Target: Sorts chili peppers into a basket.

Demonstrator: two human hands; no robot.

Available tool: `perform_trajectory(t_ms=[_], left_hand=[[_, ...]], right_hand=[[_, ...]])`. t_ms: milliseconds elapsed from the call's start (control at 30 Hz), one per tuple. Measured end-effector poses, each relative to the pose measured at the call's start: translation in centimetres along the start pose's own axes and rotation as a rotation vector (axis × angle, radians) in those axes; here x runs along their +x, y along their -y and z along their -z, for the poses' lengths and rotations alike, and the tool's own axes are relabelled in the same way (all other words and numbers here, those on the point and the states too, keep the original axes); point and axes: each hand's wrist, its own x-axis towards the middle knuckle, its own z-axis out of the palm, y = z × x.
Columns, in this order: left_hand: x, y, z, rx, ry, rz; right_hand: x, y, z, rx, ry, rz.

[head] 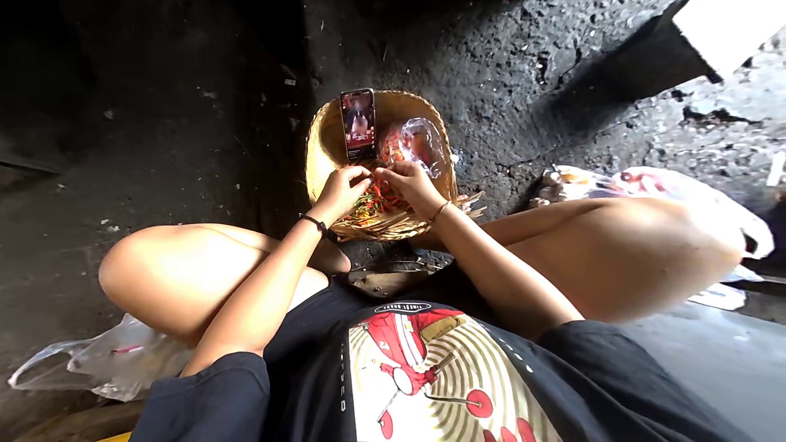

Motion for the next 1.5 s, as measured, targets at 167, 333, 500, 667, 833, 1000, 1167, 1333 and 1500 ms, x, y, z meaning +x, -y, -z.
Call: perform_trajectory(t_ms=[167, 333, 500, 667, 833, 1000, 1167, 1333, 1500], left_hand=[[0.1, 0.7, 0.1, -0.1, 0.018, -0.071], [0.2, 0.4, 0.1, -0.356, 0.02, -0.051], [0.2, -0.4, 0.0, -0.39, 0.05, 0.037], [0.1, 0.0, -0.3, -0.165, -0.005, 0.017], [0.1, 0.2, -0.4, -0.129, -0.012, -0.048], [0.1, -0.2, -0.1, -0.315, -0.026, -0.04], [0.0, -1.0, -0.1, -0.501, -0.013, -0.009], [-0.1, -1.7, -0.1, -0.648, 0.008, 0.068], [-0.3, -1.1, 0.6, -0.498, 0.005, 0.055]], right_hand=[[-0.2, -0.3, -0.4, 0.229, 0.06, -0.046], [-0.4, 0.1, -0.5, 0.541, 0.225, -0.154], [-0.4, 0.0, -0.7, 0.403, 0.113, -0.046], [-0.1, -0.1, -0.5, -0.11, -0.072, 0.203], [-0.2, -0.1, -0.8, -0.178, -0.113, 0.195], [-0.5, 0.3, -1.1, 0.194, -0.009, 0.118], [-1.0, 0.9, -1.5, 0.478, 0.063, 0.027], [-1.1, 1.8, -0.9, 0.574, 0.084, -0.017], [0.2, 3.2, 2.9, 0.638, -0.128, 0.002]])
